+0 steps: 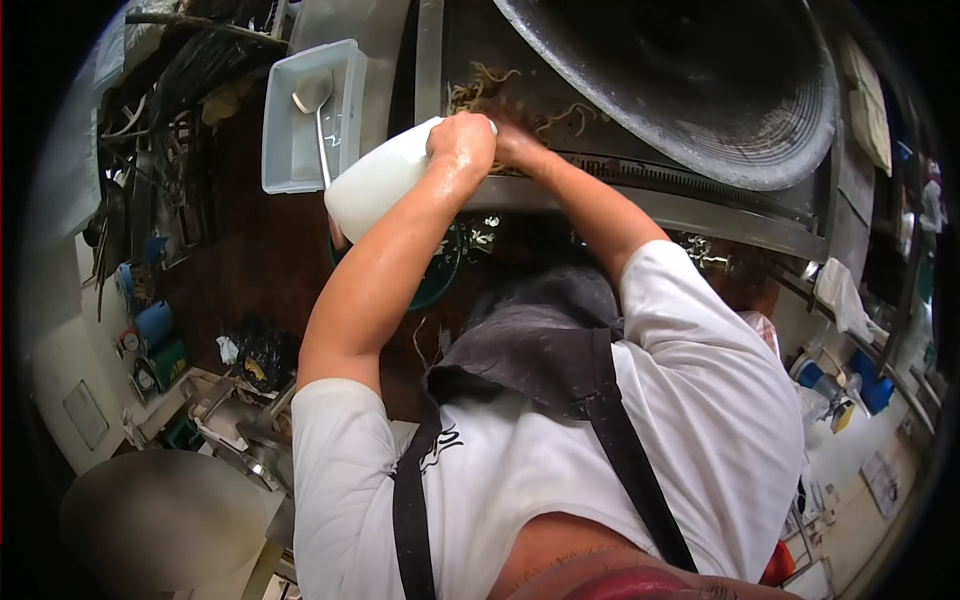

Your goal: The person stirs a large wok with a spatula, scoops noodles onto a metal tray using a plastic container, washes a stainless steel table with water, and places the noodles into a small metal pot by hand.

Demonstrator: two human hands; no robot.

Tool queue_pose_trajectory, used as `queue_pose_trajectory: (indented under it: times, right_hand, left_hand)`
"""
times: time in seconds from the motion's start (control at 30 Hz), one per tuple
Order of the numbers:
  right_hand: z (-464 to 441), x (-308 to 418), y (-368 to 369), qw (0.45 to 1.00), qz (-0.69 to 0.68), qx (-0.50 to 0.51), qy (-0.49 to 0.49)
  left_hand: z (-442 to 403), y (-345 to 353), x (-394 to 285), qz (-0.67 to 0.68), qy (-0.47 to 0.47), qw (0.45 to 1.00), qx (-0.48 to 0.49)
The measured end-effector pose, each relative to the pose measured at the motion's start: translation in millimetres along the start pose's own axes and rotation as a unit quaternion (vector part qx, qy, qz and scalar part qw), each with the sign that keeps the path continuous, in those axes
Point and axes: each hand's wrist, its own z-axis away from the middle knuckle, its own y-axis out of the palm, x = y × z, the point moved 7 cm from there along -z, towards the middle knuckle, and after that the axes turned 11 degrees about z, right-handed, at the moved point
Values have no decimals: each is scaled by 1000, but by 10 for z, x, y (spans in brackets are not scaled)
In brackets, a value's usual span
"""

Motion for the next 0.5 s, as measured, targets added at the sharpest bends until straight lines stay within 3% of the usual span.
queue_pose_trajectory:
  times: [0.07,0.17,0.2,0.23,0.3,0.4,0.5]
  right_hand:
    - [131,289,-43,956,-267,74,-100]
    - [-103,-231,-59,962,-262,71,29]
    - [-226,-445,-182,962,-252,-28,101]
    - [-344,-494,-332,975,-153,-136,90]
    - [-442,-435,-521,938,55,-336,69]
    - [-522,-52,-297,987,43,-130,-82]
    - [-312,358,13,953,-241,115,-141]
  left_hand:
    - [12,-41,-57,-32,-12,999,20]
    - [19,-125,-125,-48,-19,997,49]
    - [19,-154,-148,-56,-25,997,54]
    - [13,-158,-175,-65,-29,996,62]
    - [-31,-165,-198,-70,-27,995,62]
    - [-45,-132,-148,-67,-25,996,58]
    - [-24,-181,-17,-34,-6,999,2]
